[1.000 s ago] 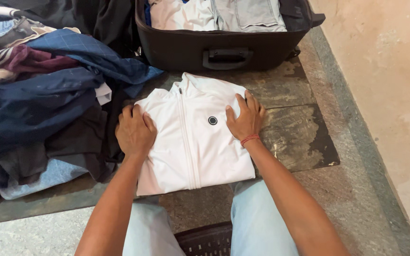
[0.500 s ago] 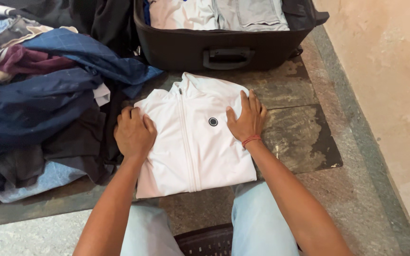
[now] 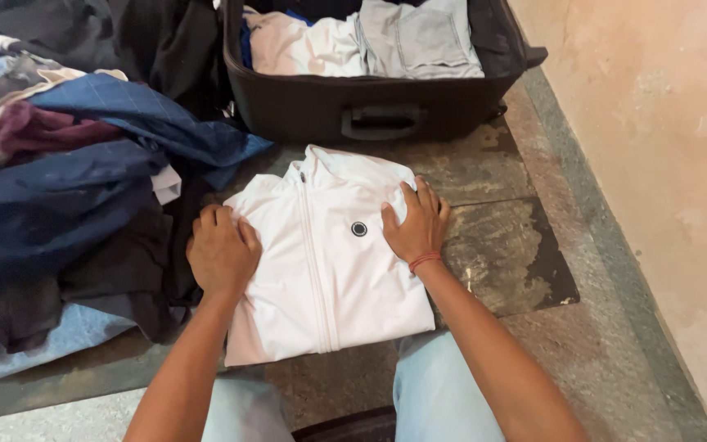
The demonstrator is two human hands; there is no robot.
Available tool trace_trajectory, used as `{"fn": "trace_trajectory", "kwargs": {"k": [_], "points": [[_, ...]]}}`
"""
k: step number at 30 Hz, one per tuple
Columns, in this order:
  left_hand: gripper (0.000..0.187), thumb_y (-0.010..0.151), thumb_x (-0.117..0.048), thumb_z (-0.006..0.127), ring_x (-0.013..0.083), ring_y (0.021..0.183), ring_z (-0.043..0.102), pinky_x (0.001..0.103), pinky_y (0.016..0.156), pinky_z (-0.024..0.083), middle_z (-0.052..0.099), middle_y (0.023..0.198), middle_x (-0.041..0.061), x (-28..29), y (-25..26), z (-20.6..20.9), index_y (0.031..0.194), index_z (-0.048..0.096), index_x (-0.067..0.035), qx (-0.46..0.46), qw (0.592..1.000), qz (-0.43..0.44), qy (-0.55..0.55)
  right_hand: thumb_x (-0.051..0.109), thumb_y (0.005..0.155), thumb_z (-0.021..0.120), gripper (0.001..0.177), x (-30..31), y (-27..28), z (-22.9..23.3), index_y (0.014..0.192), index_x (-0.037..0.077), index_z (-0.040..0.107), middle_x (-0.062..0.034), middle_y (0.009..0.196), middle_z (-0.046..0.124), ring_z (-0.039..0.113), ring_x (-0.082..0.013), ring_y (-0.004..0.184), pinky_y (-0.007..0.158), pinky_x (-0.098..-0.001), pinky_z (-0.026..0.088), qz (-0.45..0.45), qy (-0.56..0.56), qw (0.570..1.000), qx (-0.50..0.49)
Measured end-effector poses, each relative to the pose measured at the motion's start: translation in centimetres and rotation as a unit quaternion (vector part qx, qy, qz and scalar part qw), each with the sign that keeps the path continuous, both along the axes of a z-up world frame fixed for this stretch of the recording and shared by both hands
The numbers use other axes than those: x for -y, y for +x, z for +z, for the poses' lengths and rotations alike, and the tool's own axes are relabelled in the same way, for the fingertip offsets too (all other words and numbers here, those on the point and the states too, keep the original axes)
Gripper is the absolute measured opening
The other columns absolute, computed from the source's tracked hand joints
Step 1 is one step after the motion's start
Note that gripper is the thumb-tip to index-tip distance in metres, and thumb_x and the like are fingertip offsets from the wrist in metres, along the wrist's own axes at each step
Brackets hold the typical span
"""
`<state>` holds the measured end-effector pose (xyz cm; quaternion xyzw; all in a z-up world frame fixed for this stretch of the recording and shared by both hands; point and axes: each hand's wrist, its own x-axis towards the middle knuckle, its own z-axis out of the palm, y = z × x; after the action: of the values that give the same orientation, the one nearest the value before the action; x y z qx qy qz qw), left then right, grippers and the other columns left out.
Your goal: The person folds a white polo shirt, a pair of blue checkered trousers, and a purple shirt by hand on a wooden surface, then places them into an open suitcase.
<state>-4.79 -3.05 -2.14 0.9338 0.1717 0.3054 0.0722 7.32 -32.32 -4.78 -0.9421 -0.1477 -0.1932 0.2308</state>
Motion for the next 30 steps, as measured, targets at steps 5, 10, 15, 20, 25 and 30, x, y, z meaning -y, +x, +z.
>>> {"fn": "trace_trajectory", "kwargs": {"k": [5,10,15,20,25,30], "points": [[0.023,0.092,-0.023,0.066,0.0324,0.1,0.065,0.045,0.079,0.054,0.066,0.116,0.012,-0.04,-0.02,-0.13,0.105,0.067,-0.004,-0.004,1.0,-0.006,-0.006,0.039,0.089,0.067,0.058,-0.04,0.22,0.18,0.134,0.002,0.064,-0.022,0.15,0.052,0.044,-0.0335,0.143,0.117,-0.0511,0.022,0.0,0.003,1.0,-0.002],[0.023,0.091,-0.024,0.066,0.0326,0.1,0.065,0.045,0.079,0.054,0.066,0.117,0.012,-0.06,0.13,-0.18,0.105,0.067,-0.004,-0.004,1.0,-0.004,0.001,0.04,0.09,0.066,0.059,-0.06,0.09,0.28,0.134,0.002,0.063,-0.0221,0.15,0.052,0.043,-0.0332,0.143,0.117,-0.0501,0.023,0.003,0.014,1.0,0.002],[0.024,0.092,-0.023,0.066,0.0327,0.099,0.065,0.044,0.079,0.055,0.067,0.118,0.013,-0.05,0.14,-0.38,0.106,0.066,-0.003,0.01,1.0,-0.009,0.008,0.04,0.09,0.066,0.058,-0.04,0.08,0.41,0.134,0.002,0.062,-0.0214,0.15,0.053,0.043,-0.0325,0.143,0.118,-0.0496,0.022,0.0,0.013,1.0,-0.009],[0.023,0.094,-0.022,0.066,0.0328,0.099,0.064,0.044,0.079,0.055,0.066,0.117,0.014,0.01,0.36,-0.28,0.108,0.067,-0.003,-0.001,1.0,-0.017,0.006,0.039,0.09,0.067,0.059,0.31,0.26,0.25,0.135,0.002,0.062,-0.0218,0.15,0.052,0.042,-0.0341,0.143,0.116,-0.0503,0.021,0.0,0.006,1.0,-0.008],[0.023,0.09,-0.023,0.067,0.0327,0.099,0.065,0.046,0.078,0.054,0.066,0.114,0.013,0.08,0.1,0.44,0.105,0.067,-0.005,-0.01,1.0,-0.004,0.003,0.04,0.088,0.068,0.061,-0.01,0.1,0.27,0.136,0.001,0.061,-0.0217,0.15,0.052,0.042,-0.0339,0.143,0.117,-0.0512,0.021,-0.004,0.003,1.0,-0.009],[0.023,0.092,-0.023,0.067,0.0331,0.098,0.065,0.044,0.078,0.054,0.066,0.114,0.013,0.16,0.16,0.28,0.105,0.064,-0.005,-0.007,1.0,0.002,0.01,0.039,0.09,0.067,0.062,-0.18,0.37,0.31,0.138,0.0,0.059,-0.0204,0.151,0.052,0.042,-0.032,0.144,0.118,-0.0501,0.022,0.0,0.015,1.0,-0.006]]}}
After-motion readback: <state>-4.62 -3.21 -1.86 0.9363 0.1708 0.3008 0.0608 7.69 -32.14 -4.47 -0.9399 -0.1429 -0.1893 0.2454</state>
